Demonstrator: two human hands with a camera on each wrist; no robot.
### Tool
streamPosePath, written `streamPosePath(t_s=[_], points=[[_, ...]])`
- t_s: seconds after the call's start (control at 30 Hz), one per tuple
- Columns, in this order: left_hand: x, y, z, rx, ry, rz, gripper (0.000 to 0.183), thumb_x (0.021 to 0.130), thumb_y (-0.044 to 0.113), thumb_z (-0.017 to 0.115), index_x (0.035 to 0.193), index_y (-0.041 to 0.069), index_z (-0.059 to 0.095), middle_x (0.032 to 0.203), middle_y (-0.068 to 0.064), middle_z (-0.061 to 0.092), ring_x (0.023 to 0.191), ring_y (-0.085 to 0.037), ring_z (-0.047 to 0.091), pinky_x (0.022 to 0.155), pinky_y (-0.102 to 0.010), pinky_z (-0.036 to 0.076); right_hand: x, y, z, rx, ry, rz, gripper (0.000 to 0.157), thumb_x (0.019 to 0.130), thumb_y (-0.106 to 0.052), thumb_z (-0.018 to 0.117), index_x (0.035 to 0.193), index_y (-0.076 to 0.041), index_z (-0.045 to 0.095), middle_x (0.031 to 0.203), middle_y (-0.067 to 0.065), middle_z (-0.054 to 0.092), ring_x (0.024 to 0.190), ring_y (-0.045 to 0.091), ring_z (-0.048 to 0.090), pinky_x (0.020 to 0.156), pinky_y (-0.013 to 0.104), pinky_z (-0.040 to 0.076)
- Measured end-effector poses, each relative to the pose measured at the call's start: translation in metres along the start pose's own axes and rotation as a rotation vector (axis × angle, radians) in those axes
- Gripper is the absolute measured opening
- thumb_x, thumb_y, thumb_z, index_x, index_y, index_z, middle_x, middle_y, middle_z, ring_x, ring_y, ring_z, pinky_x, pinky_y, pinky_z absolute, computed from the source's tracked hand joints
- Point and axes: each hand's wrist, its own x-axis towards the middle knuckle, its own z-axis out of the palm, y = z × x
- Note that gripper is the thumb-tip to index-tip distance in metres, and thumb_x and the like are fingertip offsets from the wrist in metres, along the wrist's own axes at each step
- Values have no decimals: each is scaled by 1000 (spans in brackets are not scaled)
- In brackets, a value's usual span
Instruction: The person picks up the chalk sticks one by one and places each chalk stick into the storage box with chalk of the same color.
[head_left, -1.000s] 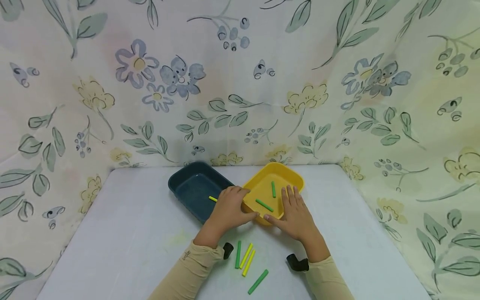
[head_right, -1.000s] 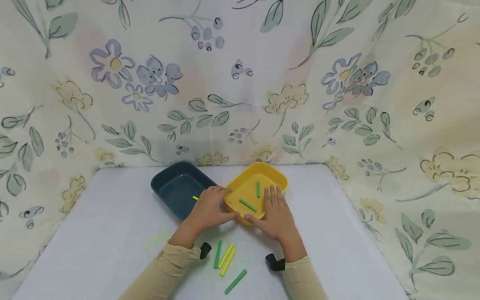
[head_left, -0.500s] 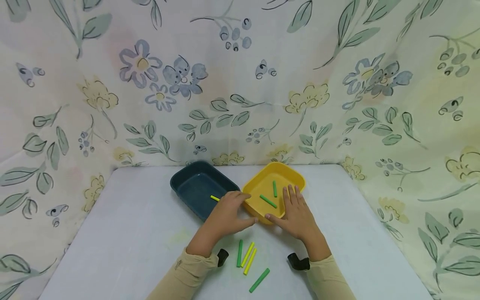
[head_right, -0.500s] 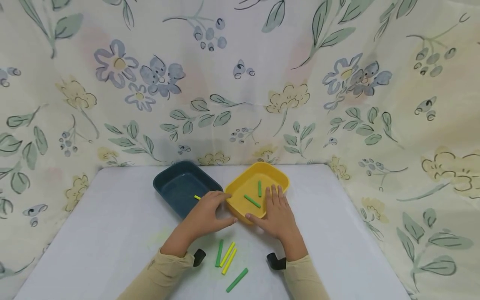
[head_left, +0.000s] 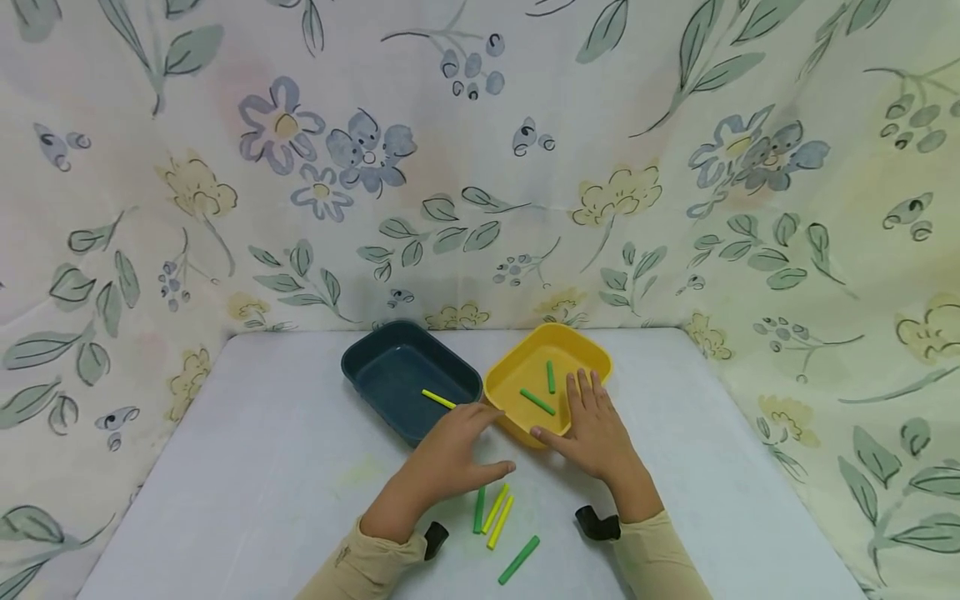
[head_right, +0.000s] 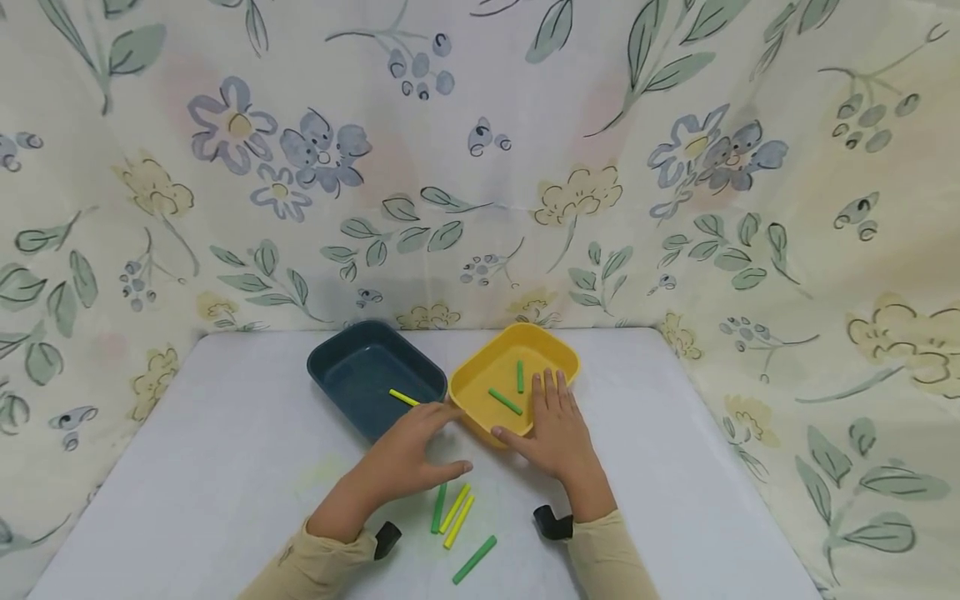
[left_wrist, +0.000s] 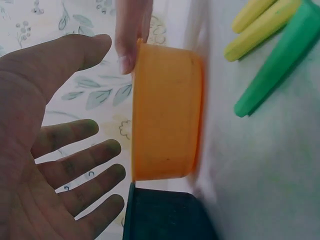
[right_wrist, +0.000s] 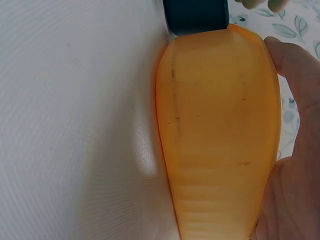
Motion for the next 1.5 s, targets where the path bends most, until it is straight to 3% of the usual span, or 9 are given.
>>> streamPosePath(t_s=[0.43,0.73,0.93,1.5], points=[[-15,-1,5,-7,-16,3,74,90,55,82,148,14,63,148,-2,63,139,-22,58,114,-49,51,0,2,1,4,18,-9,123,88,-86,56,170,-2,18,178,21,13,167,40,4,132,61,15],[-21,-3,9,-15,-95,-45,72,90,56,81,147,15,63,146,1,63,136,-19,59,113,-48,52,-1,1,0,13,18,-8,123,88,-86,57,169,-1,19,178,22,14,167,41,3,132,61,15],[-25,-5,10,-10,-126,-41,70,89,52,84,145,14,65,138,1,66,128,-17,61,110,-45,53,-2,1,1,17,15,-7,124,88,-86,57,170,-3,16,178,21,13,167,40,1,132,61,15],[-33,-13,11,0,-193,-65,78,86,53,86,149,14,61,147,0,61,138,-21,57,115,-49,49,0,2,2,2,17,-9,124,88,-86,56,170,-2,16,178,22,13,167,41,3,133,60,14]])
